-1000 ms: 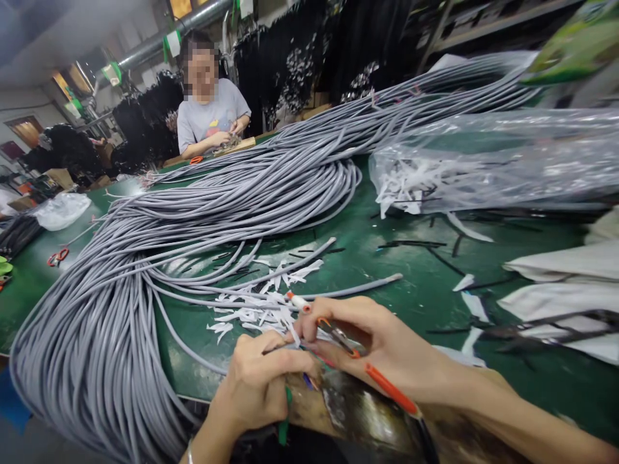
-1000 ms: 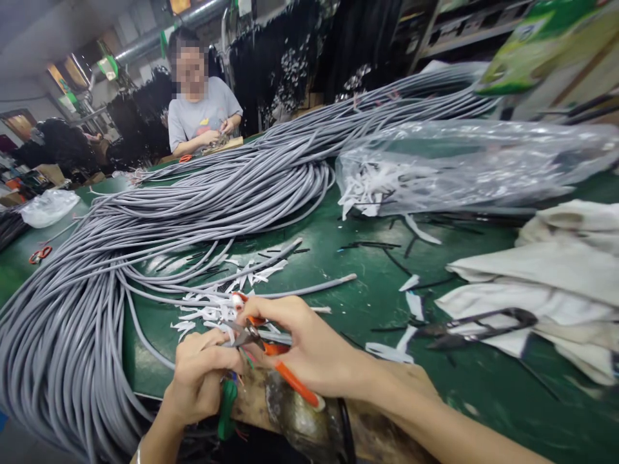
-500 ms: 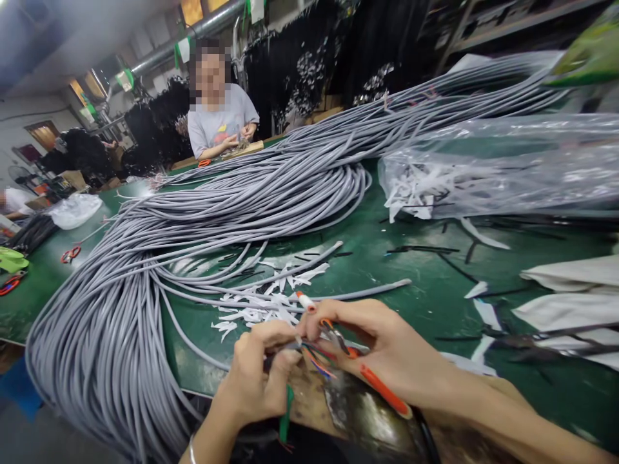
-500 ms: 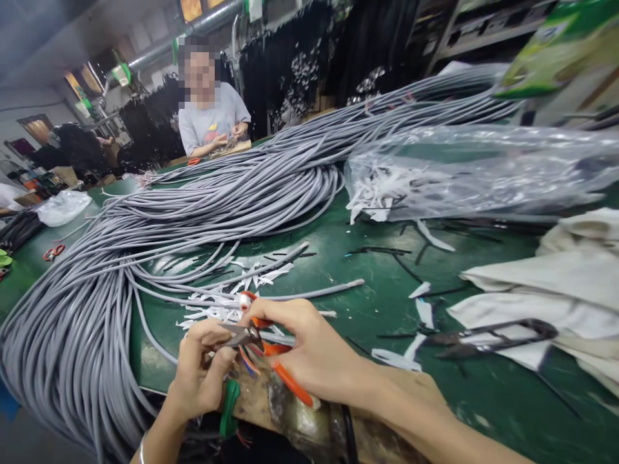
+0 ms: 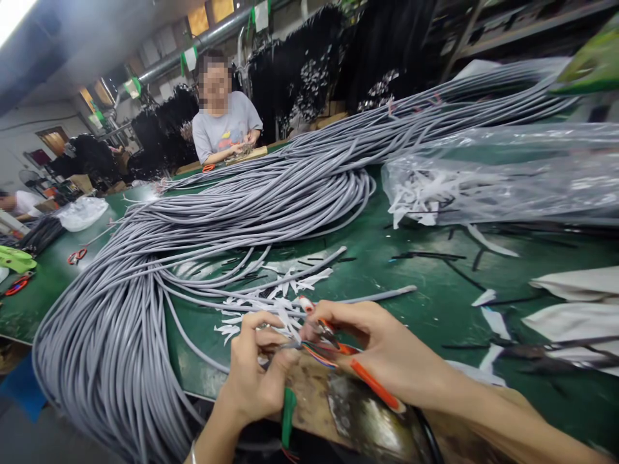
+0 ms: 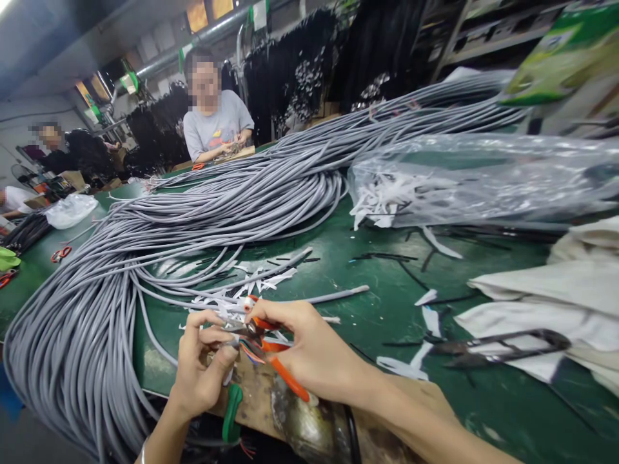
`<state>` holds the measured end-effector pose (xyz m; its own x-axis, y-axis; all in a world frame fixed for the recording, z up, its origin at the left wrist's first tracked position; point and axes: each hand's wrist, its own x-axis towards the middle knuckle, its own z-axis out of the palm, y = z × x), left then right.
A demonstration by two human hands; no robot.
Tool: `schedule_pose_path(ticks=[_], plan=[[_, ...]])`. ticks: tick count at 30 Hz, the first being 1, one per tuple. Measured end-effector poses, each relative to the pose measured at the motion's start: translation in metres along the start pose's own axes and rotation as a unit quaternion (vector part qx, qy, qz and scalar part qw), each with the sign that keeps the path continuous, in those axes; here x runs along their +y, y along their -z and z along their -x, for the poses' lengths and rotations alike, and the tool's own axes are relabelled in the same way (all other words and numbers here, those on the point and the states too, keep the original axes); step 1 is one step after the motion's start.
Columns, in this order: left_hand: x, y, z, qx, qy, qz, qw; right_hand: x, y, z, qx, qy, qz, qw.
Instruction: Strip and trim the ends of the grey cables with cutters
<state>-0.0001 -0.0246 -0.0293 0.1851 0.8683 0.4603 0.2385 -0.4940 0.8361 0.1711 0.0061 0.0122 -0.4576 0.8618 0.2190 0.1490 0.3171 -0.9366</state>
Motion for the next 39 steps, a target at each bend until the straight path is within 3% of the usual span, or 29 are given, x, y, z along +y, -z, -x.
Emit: schedule_pose_path(ticks=[4, 9, 15, 31, 39], plan=[[0.002, 0.001, -0.001, -0.018, 0.012, -0.012, 1.000, 0.002, -0.001, 0.000, 0.003, -0.009, -0.009, 1.000], [0.008, 0.004, -0.004, -0.031, -0.069, -0.074, 0.994, -0.001, 0.002, -0.001, 0.030, -0.032, -0.029, 0.999], [0.010, 0.004, -0.006, -0.017, -0.112, -0.142, 0.983, -0.005, 0.005, -0.001, -0.006, -0.023, -0.042, 0.999], [0.012, 0.001, -0.005, -0.067, -0.027, -0.178, 0.981, -0.002, 0.002, -0.002, 0.029, -0.008, 0.050, 0.998], [0.008, 0.005, -0.002, -0.041, 0.019, -0.084, 0.995, 0.004, 0.000, 0.002, 0.038, -0.001, 0.031, 0.999]])
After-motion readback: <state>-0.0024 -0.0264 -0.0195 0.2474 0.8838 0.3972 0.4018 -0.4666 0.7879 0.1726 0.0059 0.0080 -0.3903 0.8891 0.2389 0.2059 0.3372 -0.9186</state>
